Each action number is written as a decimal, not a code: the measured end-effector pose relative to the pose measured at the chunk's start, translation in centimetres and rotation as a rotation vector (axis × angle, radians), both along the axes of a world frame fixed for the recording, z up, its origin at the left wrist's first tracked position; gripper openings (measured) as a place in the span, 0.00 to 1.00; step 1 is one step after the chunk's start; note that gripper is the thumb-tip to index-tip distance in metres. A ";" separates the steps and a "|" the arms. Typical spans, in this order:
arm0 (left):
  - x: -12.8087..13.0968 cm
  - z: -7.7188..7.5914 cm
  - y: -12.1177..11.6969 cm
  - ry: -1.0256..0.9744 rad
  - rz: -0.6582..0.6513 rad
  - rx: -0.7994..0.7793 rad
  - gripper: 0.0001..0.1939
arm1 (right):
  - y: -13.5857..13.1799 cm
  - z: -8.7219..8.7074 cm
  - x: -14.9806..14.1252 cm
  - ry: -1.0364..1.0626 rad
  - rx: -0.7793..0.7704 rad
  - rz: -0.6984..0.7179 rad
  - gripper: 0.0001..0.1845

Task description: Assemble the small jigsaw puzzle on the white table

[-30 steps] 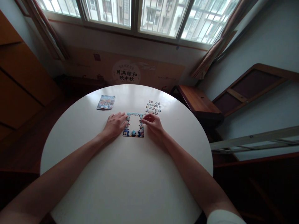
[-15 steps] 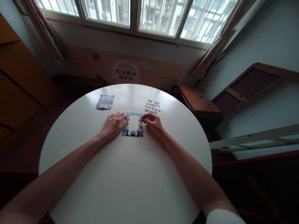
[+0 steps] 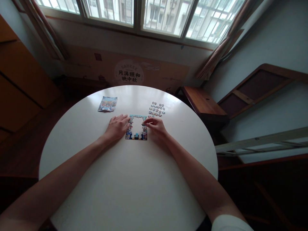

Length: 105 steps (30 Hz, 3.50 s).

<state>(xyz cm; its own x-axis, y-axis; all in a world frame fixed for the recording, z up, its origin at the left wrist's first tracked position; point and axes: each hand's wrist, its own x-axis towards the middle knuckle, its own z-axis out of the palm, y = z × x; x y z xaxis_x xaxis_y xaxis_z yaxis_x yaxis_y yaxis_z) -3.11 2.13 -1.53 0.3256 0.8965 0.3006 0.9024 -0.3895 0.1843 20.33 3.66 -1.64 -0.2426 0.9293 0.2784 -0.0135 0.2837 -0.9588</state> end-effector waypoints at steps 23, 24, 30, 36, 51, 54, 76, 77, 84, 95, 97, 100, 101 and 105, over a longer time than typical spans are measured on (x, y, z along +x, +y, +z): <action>0.2 0.5 -0.2 0.022 0.016 -0.020 0.20 | -1.1 0.9 -0.1 -0.431 0.198 0.175 0.06; 0.2 0.5 -0.2 0.020 0.014 -0.021 0.20 | -1.1 0.9 -0.1 -0.442 0.208 0.174 0.05; 0.2 0.5 -0.2 0.013 0.010 -0.010 0.21 | -1.0 0.8 -0.1 -0.485 0.267 0.151 0.04; 0.2 0.6 -0.2 -0.003 0.006 -0.016 0.21 | -1.1 0.5 -0.1 -0.508 0.238 0.126 0.04; 0.2 0.4 -0.2 -0.023 0.009 -0.025 0.20 | -1.2 0.5 -0.2 -0.532 0.270 0.101 0.04; 0.2 0.3 -0.2 -0.019 0.009 -0.016 0.20 | -1.0 0.2 -0.1 -0.440 0.244 0.092 0.06; 0.1 0.2 -0.1 -0.014 0.001 -0.015 0.20 | -1.6 0.5 -0.1 -0.741 0.401 -0.111 0.09; 0.1 0.3 -0.1 -0.012 0.001 -0.015 0.20 | -1.6 0.5 -0.1 -0.745 0.389 -0.107 0.09; 0.1 0.4 -0.2 -0.022 0.009 -0.029 0.20 | -1.2 0.2 0.0 -0.631 0.394 -0.188 0.03; 0.1 0.3 -0.1 -0.014 0.002 -0.025 0.21 | 0.3 -0.3 2.4 -0.813 0.270 -0.610 0.32; 0.1 0.3 -0.1 -0.011 0.004 -0.023 0.21 | 0.2 -0.3 2.3 -0.854 0.266 -0.559 0.32; 0.1 0.3 -0.1 -0.011 0.001 -0.024 0.21 | -0.1 -0.1 2.0 -0.925 0.247 -0.503 0.31; 0.1 0.3 0.0 -0.013 0.000 -0.022 0.21 | -0.1 0.0 2.0 -0.948 0.241 -0.495 0.30; 0.1 0.3 -0.1 -0.010 -0.005 -0.017 0.21 | -0.4 0.2 2.0 -1.033 0.250 -0.459 0.22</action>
<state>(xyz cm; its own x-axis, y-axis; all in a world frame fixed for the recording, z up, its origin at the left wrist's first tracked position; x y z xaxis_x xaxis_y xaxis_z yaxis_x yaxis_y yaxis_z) -3.02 2.07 -1.25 0.3266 0.9000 0.2887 0.8986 -0.3904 0.2004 22.28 3.30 -1.40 -0.1153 0.9359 0.3328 0.8971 0.2420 -0.3696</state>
